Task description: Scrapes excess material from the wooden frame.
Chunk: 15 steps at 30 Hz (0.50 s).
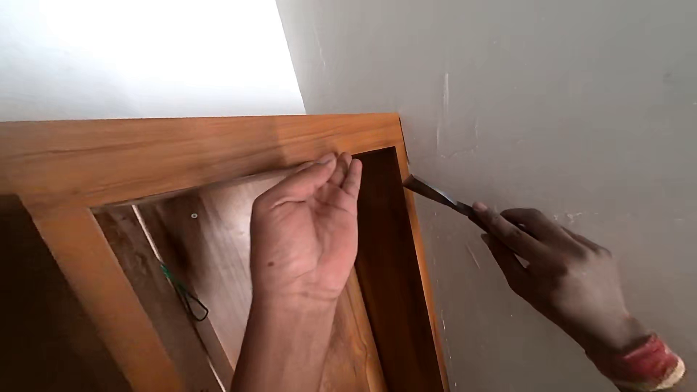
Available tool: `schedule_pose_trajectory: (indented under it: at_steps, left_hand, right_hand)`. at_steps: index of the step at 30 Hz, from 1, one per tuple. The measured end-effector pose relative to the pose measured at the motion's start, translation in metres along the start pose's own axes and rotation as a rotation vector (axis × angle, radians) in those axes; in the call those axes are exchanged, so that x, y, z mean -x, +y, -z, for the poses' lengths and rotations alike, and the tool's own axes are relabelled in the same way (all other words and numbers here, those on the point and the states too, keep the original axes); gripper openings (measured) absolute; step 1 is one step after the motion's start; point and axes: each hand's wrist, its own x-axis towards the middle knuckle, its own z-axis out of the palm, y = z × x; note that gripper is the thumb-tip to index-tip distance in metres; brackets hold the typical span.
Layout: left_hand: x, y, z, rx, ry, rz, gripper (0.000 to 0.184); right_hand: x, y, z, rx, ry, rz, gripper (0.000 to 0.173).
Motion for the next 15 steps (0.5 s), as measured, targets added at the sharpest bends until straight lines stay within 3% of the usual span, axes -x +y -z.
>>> schedule_pose_trajectory:
  at_steps: [9,13,15]
  left_hand:
    - [0.019,0.052,0.029,-0.052,-0.058,-0.051,0.040]
    - [0.029,0.062,0.042,-0.088,-0.088,-0.078,0.049]
    - [0.033,0.043,0.047,-0.184,-0.008,-0.136,0.046]
  right_hand:
    - [0.002,-0.003,-0.001,-0.046,0.013,-0.072,0.042]
    - [-0.010,-0.001,-0.006,-0.011,0.049,0.078,0.038]
    - [-0.026,0.002,-0.013,0.003,0.046,0.176,0.039]
